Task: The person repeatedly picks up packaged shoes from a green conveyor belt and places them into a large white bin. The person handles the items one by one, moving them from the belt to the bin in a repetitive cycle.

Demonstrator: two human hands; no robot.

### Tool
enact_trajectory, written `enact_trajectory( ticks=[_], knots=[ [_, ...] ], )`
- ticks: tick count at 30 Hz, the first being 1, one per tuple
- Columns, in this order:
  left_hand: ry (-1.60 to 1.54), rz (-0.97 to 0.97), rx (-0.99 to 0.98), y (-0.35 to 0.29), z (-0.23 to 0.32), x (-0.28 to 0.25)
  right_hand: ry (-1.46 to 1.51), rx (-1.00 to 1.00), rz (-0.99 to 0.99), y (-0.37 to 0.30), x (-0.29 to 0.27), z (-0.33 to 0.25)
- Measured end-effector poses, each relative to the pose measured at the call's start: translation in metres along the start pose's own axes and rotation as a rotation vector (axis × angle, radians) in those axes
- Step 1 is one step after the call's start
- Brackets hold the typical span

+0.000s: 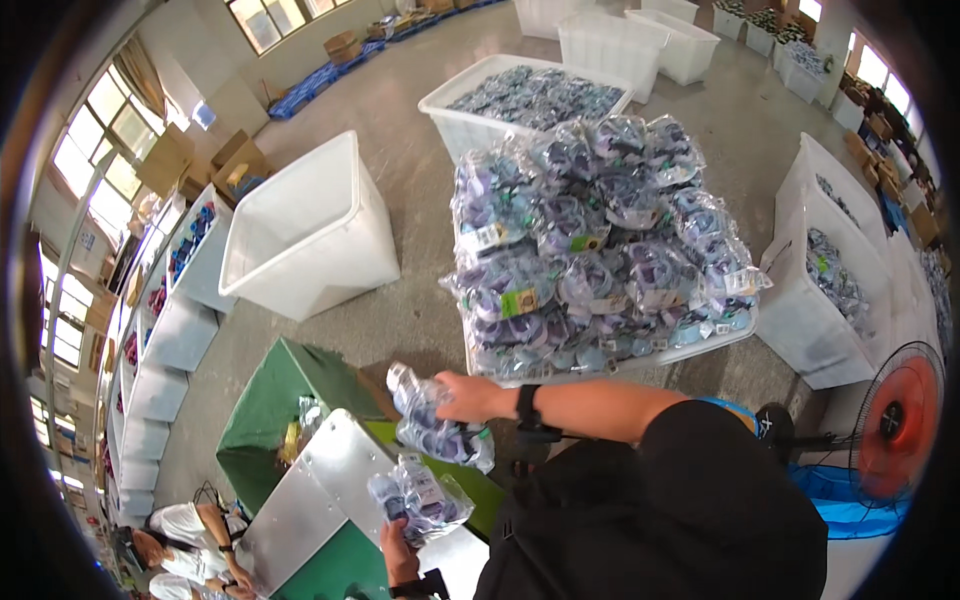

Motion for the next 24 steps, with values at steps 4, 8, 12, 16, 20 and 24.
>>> enact_trajectory(
  ticks=[4,8,12,16,20,24],
  knots=[
    [-0.004,-0.133,0.150,0.012,0.096,0.104,0.280,0.116,0.185,-0.009,-0.136,0.015],
    [0.109,-0.200,0.246,0.013,0.168,0.215,0.491,0.057,0.497,-0.030,-0.248,0.039],
    [-0.056,-0.334,0.244,0.006,0.196,0.330,1.061,0.210,0.559,-0.045,-0.309,0.082],
    [-0.012,-0.425,0.307,0.021,0.190,0.422,1.345,0.410,0.504,-0.046,-0.325,0.140],
    [0.798,-0.340,0.681,0.041,0.157,0.477,0.090,0.317,0.694,-0.037,-0.319,0.190],
    [0.765,-0.277,0.863,0.038,0.144,0.485,-0.017,0.295,0.639,-0.040,-0.296,0.207]
  ],
)
Point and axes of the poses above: each hand's wrist, its own y-axis towards the middle knuckle, its own x-axis out of the palm, z = x × y, the point moved 5 cm from there along y, towards the middle knuckle, and after that the axes turned 14 degrees about z, right-handed, at the moved point
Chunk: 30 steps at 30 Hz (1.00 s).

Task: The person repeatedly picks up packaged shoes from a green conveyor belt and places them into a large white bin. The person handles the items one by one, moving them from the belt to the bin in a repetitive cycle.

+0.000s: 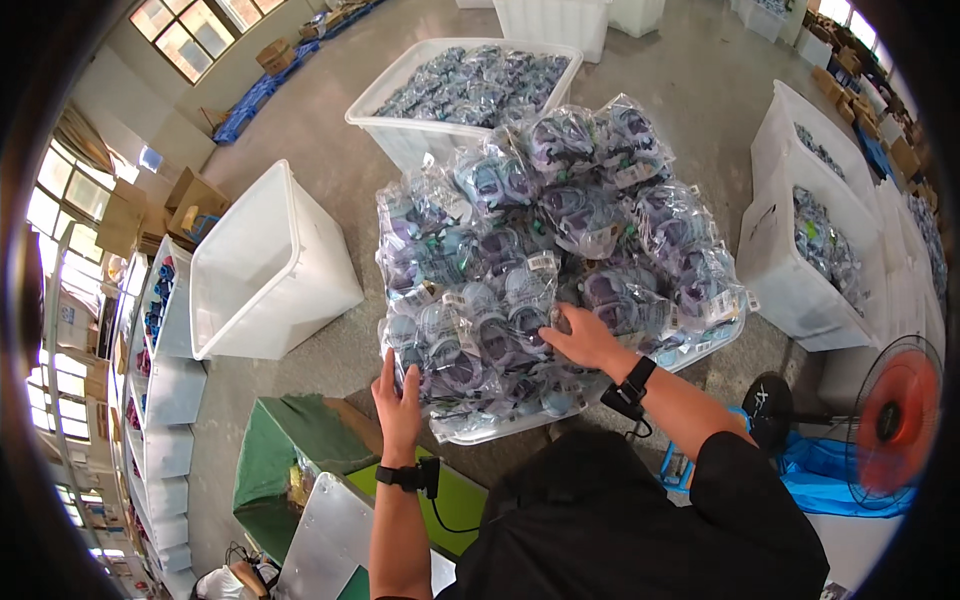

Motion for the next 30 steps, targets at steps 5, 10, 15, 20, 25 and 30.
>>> enact_trajectory(
  ticks=[5,10,15,20,25,30],
  knots=[
    [-0.092,-0.020,0.042,-0.007,0.003,-0.015,-0.145,-0.010,0.018,-0.004,-0.013,-0.011],
    [-0.173,0.123,-0.149,-0.048,-0.037,-0.057,-0.128,-0.150,0.195,-0.017,-0.045,-0.043],
    [-0.124,0.169,-0.460,-0.139,-0.135,-0.125,0.313,-0.201,0.189,-0.038,-0.036,-0.083],
    [-0.090,0.118,-0.749,-0.269,-0.216,-0.203,0.496,-0.282,-0.008,-0.081,0.009,-0.138],
    [0.063,0.259,-0.847,-0.397,-0.281,-0.286,0.507,-0.226,-0.309,-0.131,0.073,-0.183],
    [0.261,0.535,-1.075,-0.522,-0.367,-0.356,0.377,-0.203,-0.521,-0.177,0.131,-0.195]
  ],
)
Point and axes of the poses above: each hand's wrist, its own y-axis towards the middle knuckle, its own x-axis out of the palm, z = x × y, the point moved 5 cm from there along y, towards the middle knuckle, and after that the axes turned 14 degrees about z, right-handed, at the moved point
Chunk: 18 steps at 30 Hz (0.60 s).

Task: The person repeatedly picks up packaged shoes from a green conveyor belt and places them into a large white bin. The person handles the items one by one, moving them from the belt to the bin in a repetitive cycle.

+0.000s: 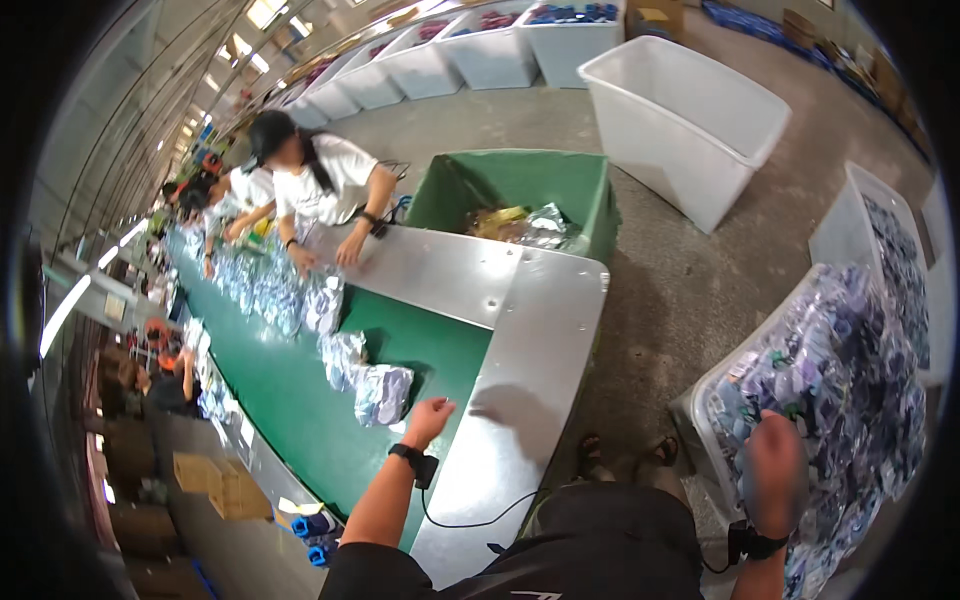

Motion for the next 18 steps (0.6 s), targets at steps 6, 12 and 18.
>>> enact_trajectory(
  ticks=[6,12,18],
  knots=[
    [0.267,0.582,-0.216,0.027,-0.122,-0.055,-0.097,0.090,-0.181,-0.007,0.052,0.005],
    [0.146,0.361,-0.117,0.061,-0.166,-0.031,-0.181,0.094,-0.278,-0.012,0.077,0.006],
    [0.075,0.470,0.020,-0.028,-0.125,0.021,-0.230,0.126,-0.327,-0.021,0.103,0.022]
  ],
)
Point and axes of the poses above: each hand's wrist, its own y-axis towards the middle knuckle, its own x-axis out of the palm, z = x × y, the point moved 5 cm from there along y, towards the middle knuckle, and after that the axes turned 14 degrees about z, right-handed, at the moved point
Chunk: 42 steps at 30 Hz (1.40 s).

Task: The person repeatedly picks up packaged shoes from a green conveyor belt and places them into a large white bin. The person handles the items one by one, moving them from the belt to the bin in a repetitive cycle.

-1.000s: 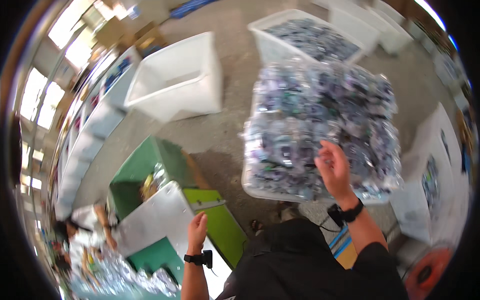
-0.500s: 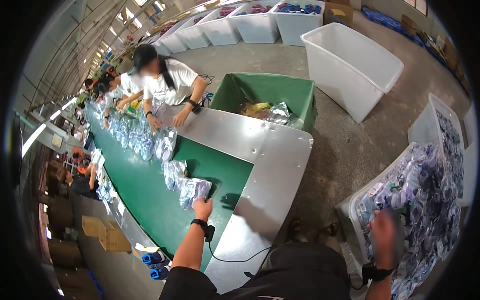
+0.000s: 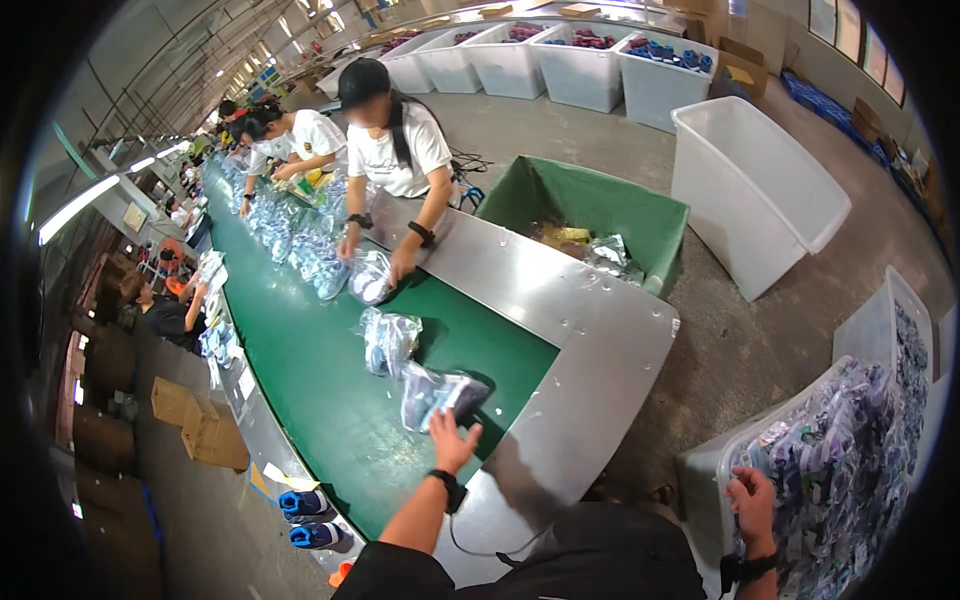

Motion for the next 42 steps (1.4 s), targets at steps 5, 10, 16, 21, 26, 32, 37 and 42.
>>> enact_trajectory(
  ticks=[5,10,16,21,26,32,37,42],
  knots=[
    [-1.172,-0.033,-0.758,-0.070,0.028,-0.023,0.038,0.047,-0.094,-0.005,0.035,0.007],
    [-1.820,-0.031,-1.257,-0.083,0.043,-0.020,-0.025,-0.006,-0.179,-0.006,0.046,-0.005],
    [-1.253,0.524,-1.323,-0.061,0.009,-0.005,-0.007,-0.087,-0.178,-0.005,0.043,-0.020],
    [-1.700,-0.170,-1.132,-0.040,0.057,-0.031,-0.104,-0.064,-0.091,-0.016,0.038,-0.024],
    [-1.598,-0.488,-1.051,-0.057,0.190,-0.059,-0.114,-0.437,-0.135,-0.044,0.039,-0.078],
    [-1.496,-1.013,-0.926,-0.111,0.340,-0.078,-0.243,-0.954,0.014,-0.083,0.032,-0.138],
    [-1.351,-1.410,-0.619,-0.189,0.440,-0.114,-0.377,-1.038,0.009,-0.111,0.011,-0.121],
    [-1.265,-1.677,-0.592,-0.259,0.490,-0.121,-0.392,-1.090,0.351,-0.137,-0.088,-0.084]
  ],
)
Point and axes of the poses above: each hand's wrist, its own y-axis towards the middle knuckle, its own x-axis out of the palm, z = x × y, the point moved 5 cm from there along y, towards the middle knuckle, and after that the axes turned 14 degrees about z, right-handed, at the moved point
